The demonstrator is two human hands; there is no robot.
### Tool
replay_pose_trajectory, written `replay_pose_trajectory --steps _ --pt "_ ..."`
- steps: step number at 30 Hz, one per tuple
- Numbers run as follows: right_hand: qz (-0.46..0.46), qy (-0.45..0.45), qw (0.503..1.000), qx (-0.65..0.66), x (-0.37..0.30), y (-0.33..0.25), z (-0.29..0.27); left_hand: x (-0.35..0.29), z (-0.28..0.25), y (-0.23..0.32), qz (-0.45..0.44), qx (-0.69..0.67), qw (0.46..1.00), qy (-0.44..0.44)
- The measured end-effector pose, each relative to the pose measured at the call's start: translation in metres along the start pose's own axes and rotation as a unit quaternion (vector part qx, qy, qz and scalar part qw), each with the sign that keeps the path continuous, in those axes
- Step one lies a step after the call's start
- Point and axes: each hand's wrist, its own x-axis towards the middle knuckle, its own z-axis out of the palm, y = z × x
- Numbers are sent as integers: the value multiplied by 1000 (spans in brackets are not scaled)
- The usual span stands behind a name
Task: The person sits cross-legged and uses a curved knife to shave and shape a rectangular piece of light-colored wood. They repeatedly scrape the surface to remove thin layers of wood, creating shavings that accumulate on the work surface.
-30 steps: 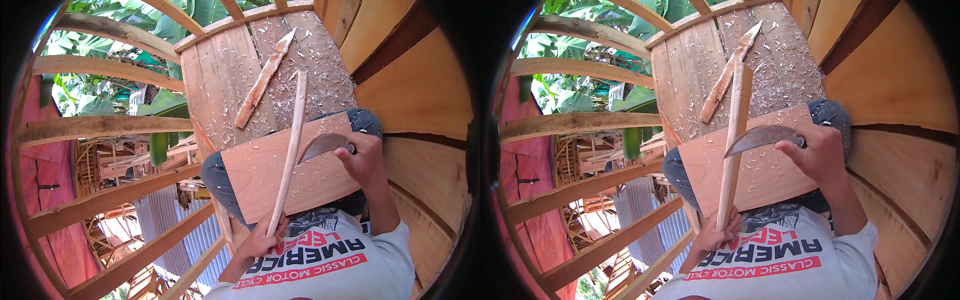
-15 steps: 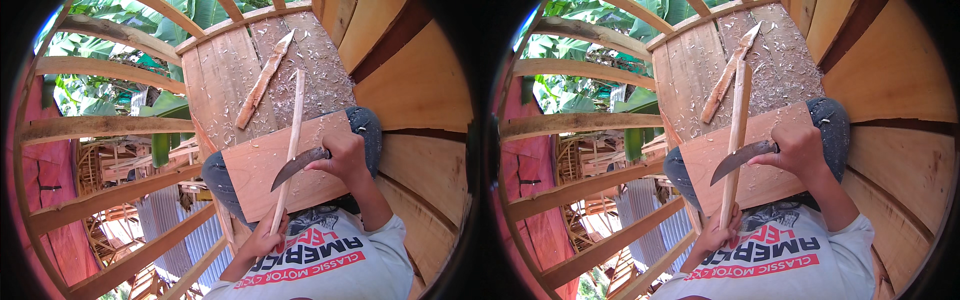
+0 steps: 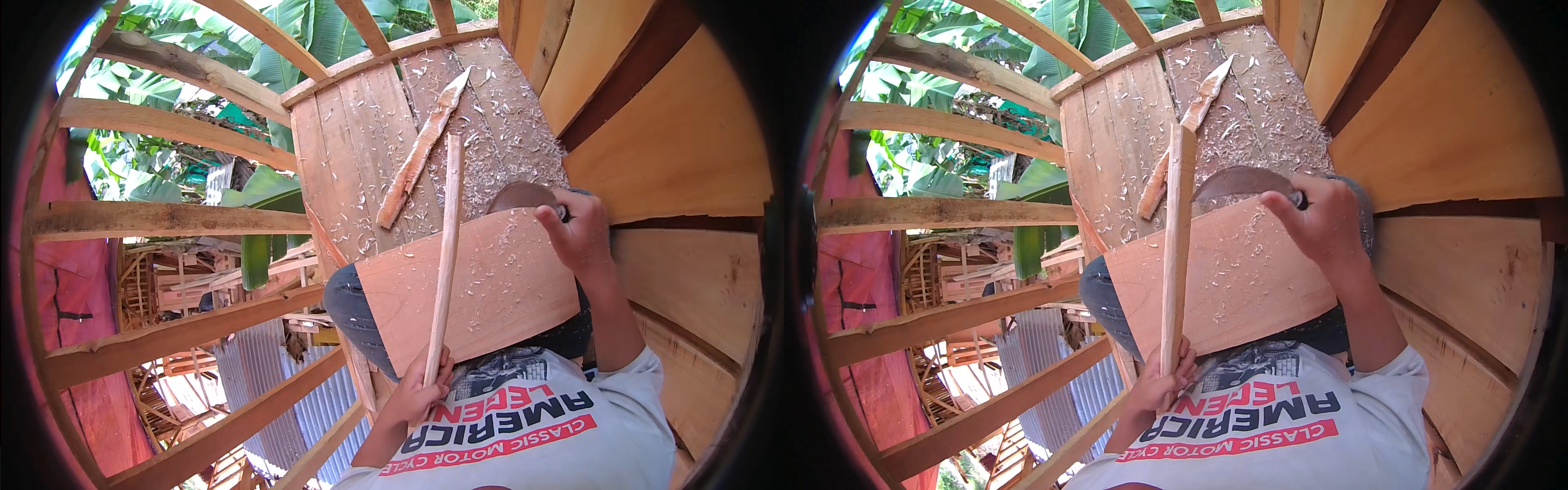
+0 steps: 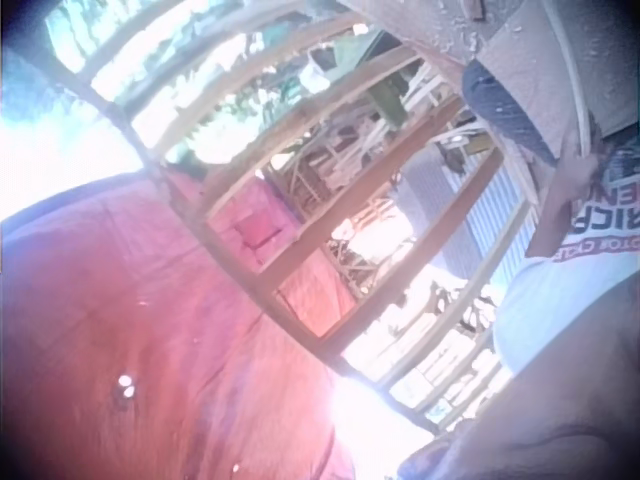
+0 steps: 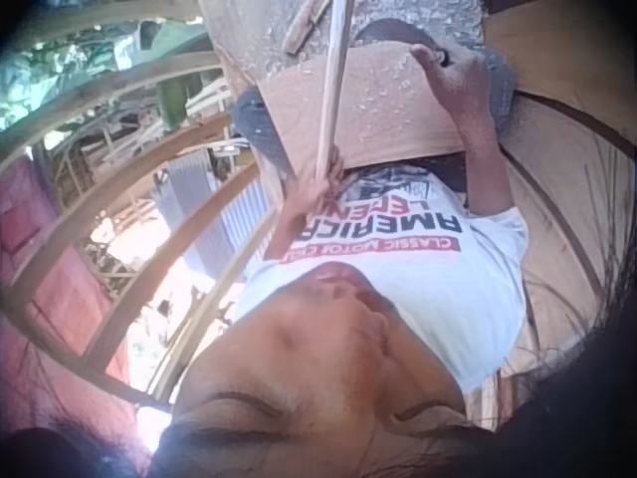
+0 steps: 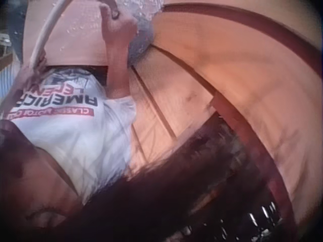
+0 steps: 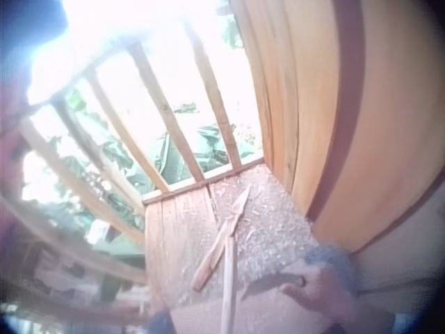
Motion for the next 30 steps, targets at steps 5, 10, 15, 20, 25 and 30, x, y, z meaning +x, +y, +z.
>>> replay_pose_trajectory --steps 5,10,15,20,25,30 --pt "154 -153 852 475 -54 -32 56 14 20 44 16 271 962 26" --pt "295 -198 714 603 -54 -56 55 27 39 88 -136 374 917 -20" --pt "324 -168 674 643 -59 -38 49 30 34 87 165 529 830 70" --pt "320 -80 647 687 -56 -13 38 17 65 150 439 505 736 102" --pt "336 -27 645 686 -59 -7 41 19 130 176 699 491 502 133" --pt "354 -19 621 700 -64 9 42 61 191 168 815 399 374 191"
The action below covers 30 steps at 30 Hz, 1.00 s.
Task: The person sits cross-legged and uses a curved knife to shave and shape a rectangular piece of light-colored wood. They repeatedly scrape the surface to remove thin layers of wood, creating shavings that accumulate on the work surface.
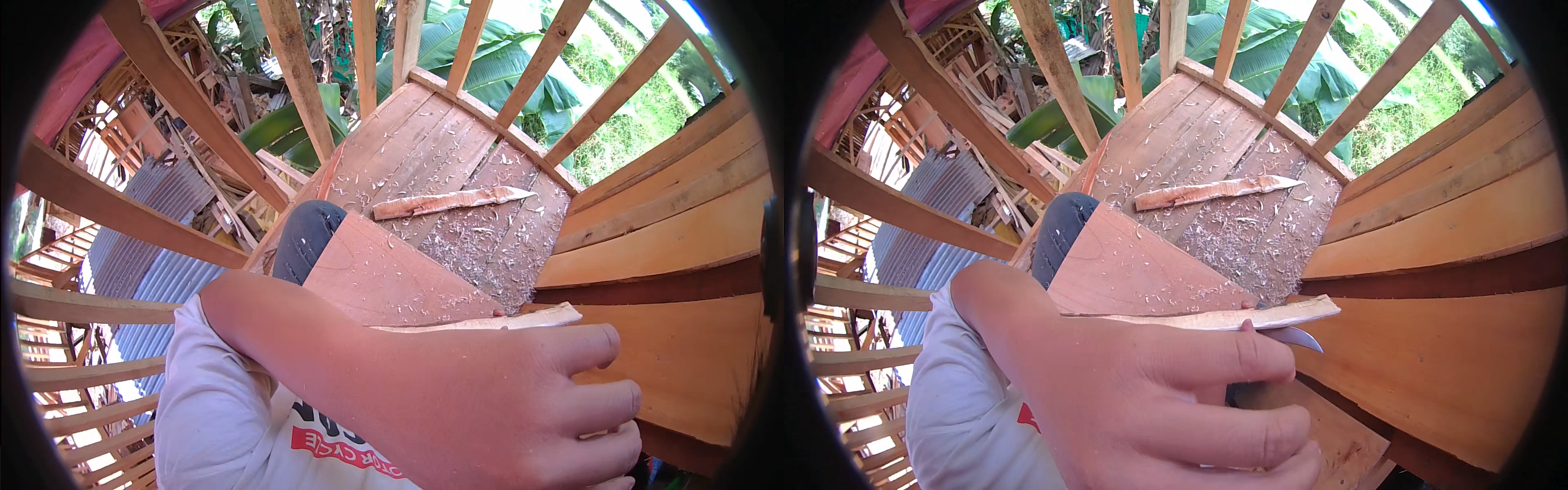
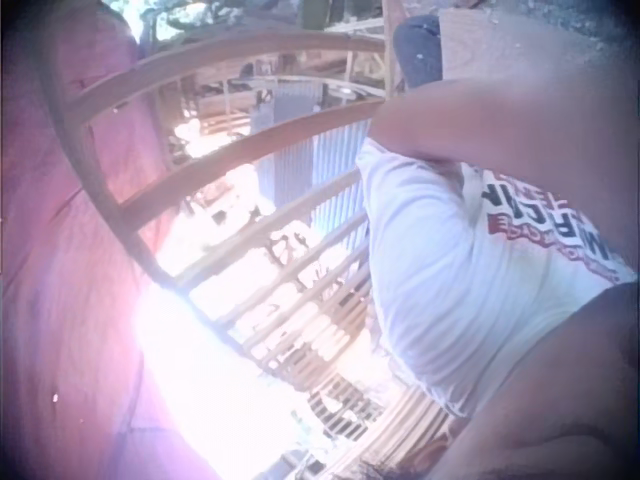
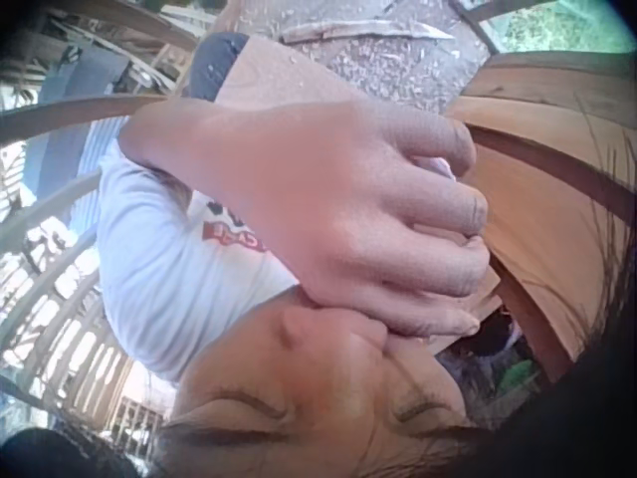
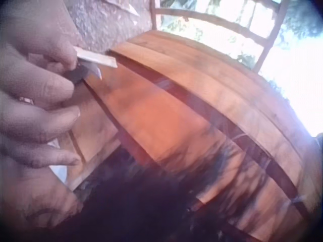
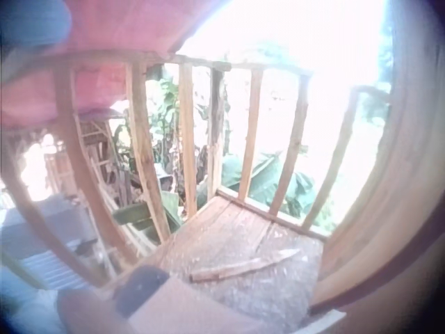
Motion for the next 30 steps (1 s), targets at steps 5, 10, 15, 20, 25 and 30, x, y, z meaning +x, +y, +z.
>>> replay_pose_trajectory --steps 5,10,15,20,25,30 --pt "29 8 999 35 6 1 1 23 -20 3 44 65 995 -69" --pt "29 26 999 8 9 2 7 16 -21 13 53 53 991 -112" --pt "-26 -57 998 -1 16 0 -10 12 -10 20 89 20 989 -120" --pt "-6 -45 998 -44 14 14 -1 -4 -22 10 66 20 985 -157" --pt "-14 -86 996 -9 10 8 -19 8 -24 38 109 7 974 -197" --pt "8 -91 996 5 14 -7 -3 13 12 8 61 -51 951 -298"
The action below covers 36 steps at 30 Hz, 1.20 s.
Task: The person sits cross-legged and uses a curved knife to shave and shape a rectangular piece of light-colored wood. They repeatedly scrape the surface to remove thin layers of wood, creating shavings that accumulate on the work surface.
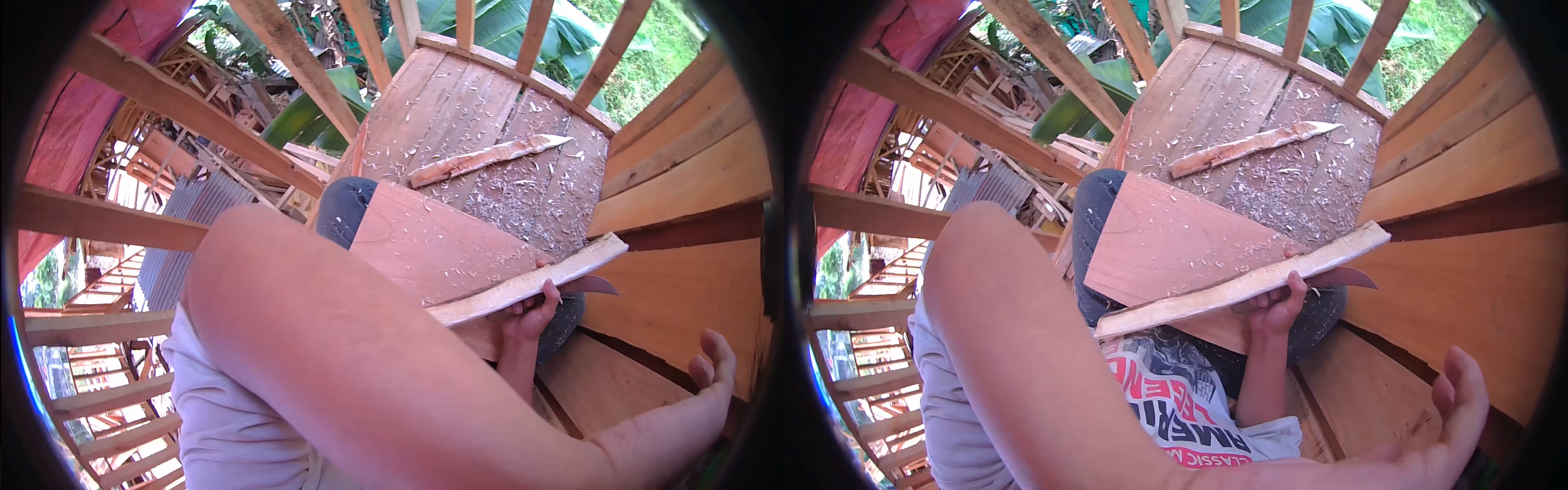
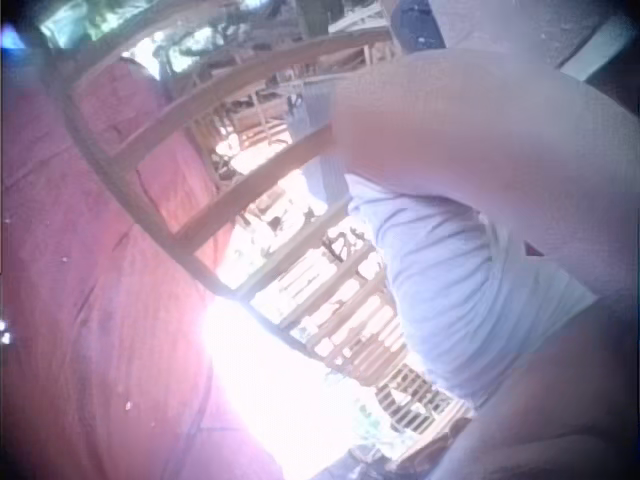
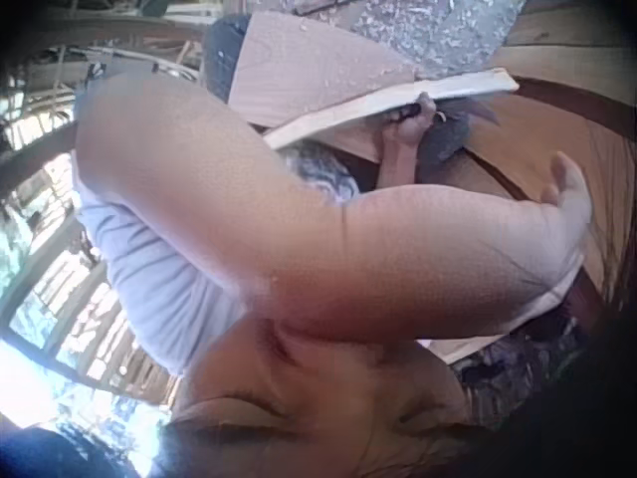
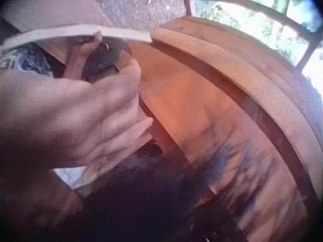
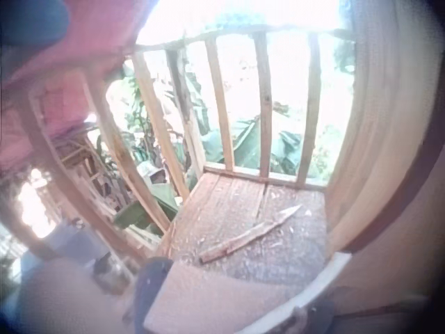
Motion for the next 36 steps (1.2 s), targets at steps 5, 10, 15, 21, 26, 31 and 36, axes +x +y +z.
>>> replay_pose_trajectory --steps 5,10,15,21,26,31,36 --pt "62 112 990 -60 0 0 11 -20 0 -5 -4 -35 997 -71" --pt "-1 -10 1000 -12 13 -4 -31 3 24 -3 33 -22 990 -132" --pt "-3 -47 999 9 10 8 -50 7 41 -19 32 6 983 -179" --pt "5 6 1000 -18 5 9 -24 -10 27 -45 -57 53 967 -244" --pt "-15 47 999 -19 11 5 -8 -87 -6 -83 -212 115 941 -239" --pt "-31 7 998 -56 -2 5 12 -174 -48 -44 -451 -132 877 -98" --pt "-49 -20 993 -108 -13 8 45 -190 -21 10 -580 -163 770 -210"
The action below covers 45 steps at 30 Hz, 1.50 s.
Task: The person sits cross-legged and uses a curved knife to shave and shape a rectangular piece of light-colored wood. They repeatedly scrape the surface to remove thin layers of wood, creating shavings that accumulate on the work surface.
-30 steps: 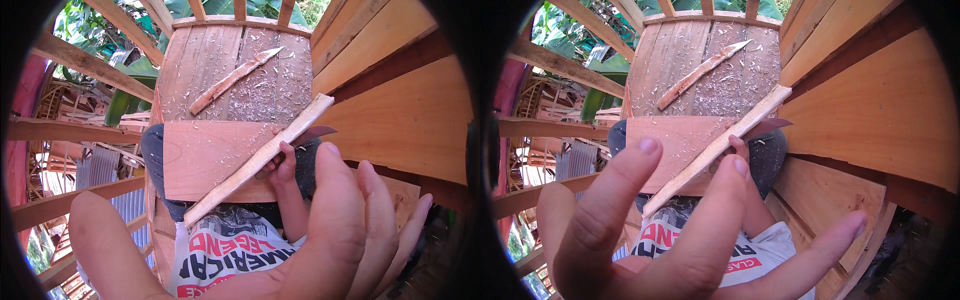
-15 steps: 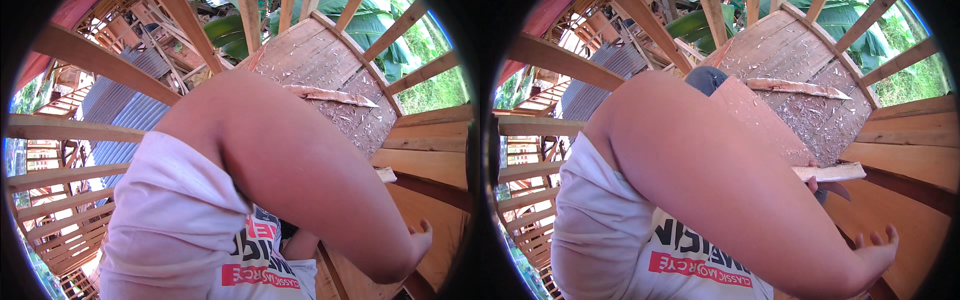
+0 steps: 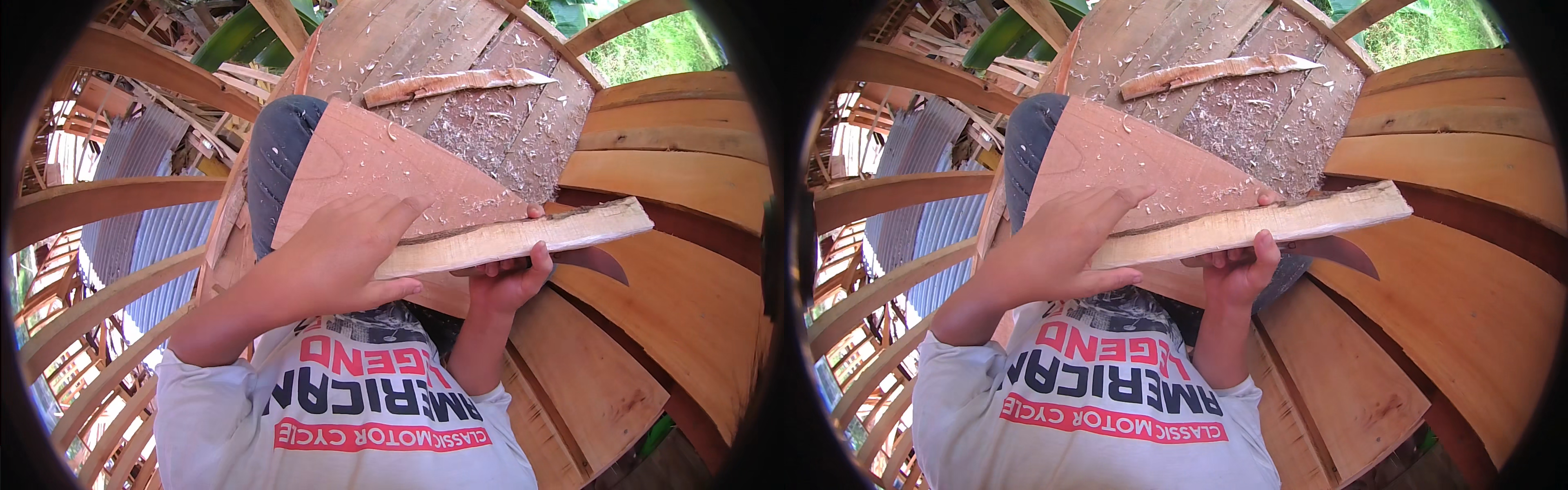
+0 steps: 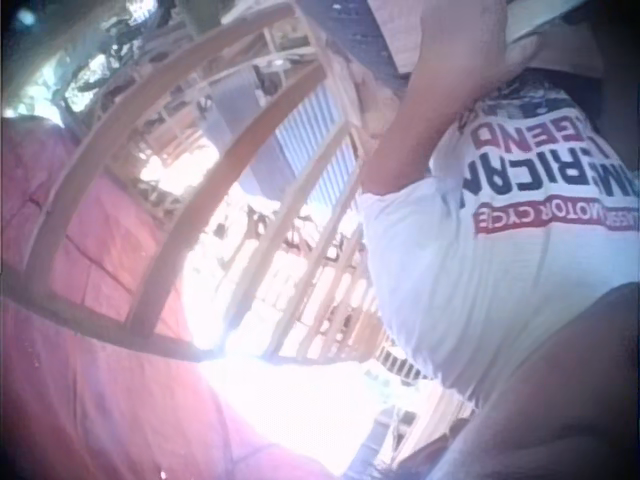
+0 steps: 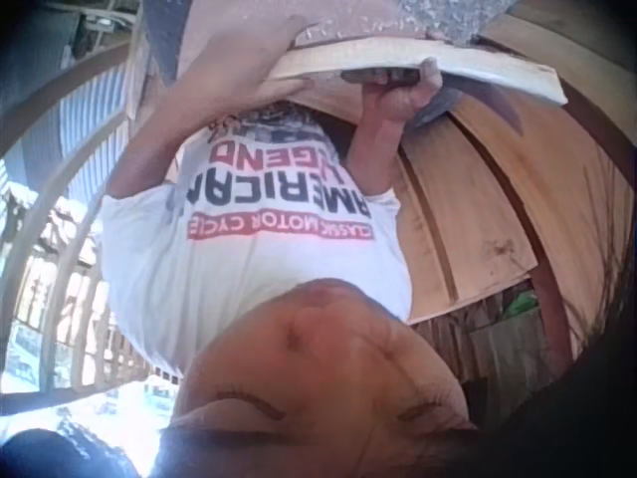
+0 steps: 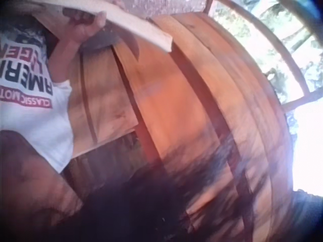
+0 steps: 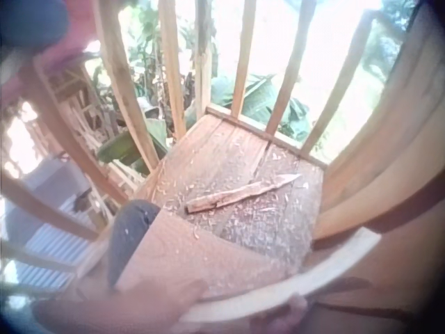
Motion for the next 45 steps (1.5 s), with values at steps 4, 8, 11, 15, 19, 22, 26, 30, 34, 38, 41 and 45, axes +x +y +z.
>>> replay_pose_trajectory --steps 4,8,11,15,19,22,26,30,34,38,41,45 --pt "15 1 999 -42 2 -4 15 9 21 -14 -64 -58 995 -57" --pt "47 -9 992 -117 0 -9 8 14 14 -21 -112 -199 970 -80" --pt "87 -54 973 -206 -9 -9 -20 14 9 -21 -141 -273 947 -88" --pt "20 -94 903 -419 -17 -9 -16 15 14 -23 -146 -295 941 -82" --pt "-53 -95 818 -565 -12 -16 3 18 17 -21 -131 -297 943 -70" --pt "-72 -109 751 -647 -6 -20 1 20 12 -13 -149 -327 929 -89" --pt "-166 -89 664 -724 2 -23 -3 19 14 -10 -123 -348 925 -90" --pt "-230 -64 589 -772 9 -32 2 17 8 -6 -125 -316 935 -103" --pt "-293 -60 554 -777 18 -36 1 11 9 -5 -128 -315 936 -91" --pt "-305 -53 529 -790 24 -39 6 8 5 -5 -140 -315 933 -101" --pt "-302 -26 551 -778 29 -38 9 5 2 -6 -142 -324 931 -93" --pt "-180 216 634 -720 61 -71 -8 -12 7 -14 -154 -322 923 -143"
